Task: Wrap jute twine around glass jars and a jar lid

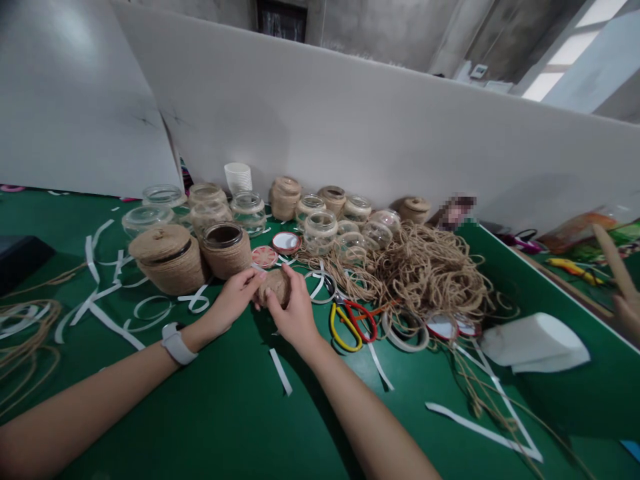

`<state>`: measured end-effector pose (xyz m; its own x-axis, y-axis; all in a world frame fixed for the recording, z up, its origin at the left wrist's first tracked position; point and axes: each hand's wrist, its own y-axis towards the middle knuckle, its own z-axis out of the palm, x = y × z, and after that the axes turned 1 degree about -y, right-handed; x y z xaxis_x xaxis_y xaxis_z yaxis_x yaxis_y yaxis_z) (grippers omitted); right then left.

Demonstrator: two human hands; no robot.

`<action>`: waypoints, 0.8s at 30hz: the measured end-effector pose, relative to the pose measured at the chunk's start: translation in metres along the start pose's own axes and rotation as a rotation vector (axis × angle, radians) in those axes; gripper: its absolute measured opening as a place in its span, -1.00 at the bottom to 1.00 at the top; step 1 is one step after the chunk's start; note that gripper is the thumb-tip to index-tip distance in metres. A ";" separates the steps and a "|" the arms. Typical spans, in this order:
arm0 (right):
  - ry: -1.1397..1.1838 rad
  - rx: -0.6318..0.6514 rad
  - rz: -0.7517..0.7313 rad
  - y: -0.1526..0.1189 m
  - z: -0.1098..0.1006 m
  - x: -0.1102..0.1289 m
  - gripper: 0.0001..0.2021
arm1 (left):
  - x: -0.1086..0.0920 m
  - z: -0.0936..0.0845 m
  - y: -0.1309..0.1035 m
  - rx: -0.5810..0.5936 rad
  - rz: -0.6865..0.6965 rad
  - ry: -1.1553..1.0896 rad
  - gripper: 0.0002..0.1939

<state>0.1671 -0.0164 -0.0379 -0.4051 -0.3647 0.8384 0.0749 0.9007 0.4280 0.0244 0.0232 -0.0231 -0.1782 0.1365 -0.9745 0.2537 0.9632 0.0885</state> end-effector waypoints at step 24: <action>-0.110 -0.153 -0.069 -0.001 -0.006 0.009 -0.82 | -0.006 0.001 -0.001 -0.090 -0.023 -0.135 -0.59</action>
<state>0.1688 -0.0222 -0.0289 -0.5101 -0.3885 0.7673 0.1780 0.8252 0.5361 0.0259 0.0211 -0.0175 -0.0520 0.0877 -0.9948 0.1637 0.9834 0.0781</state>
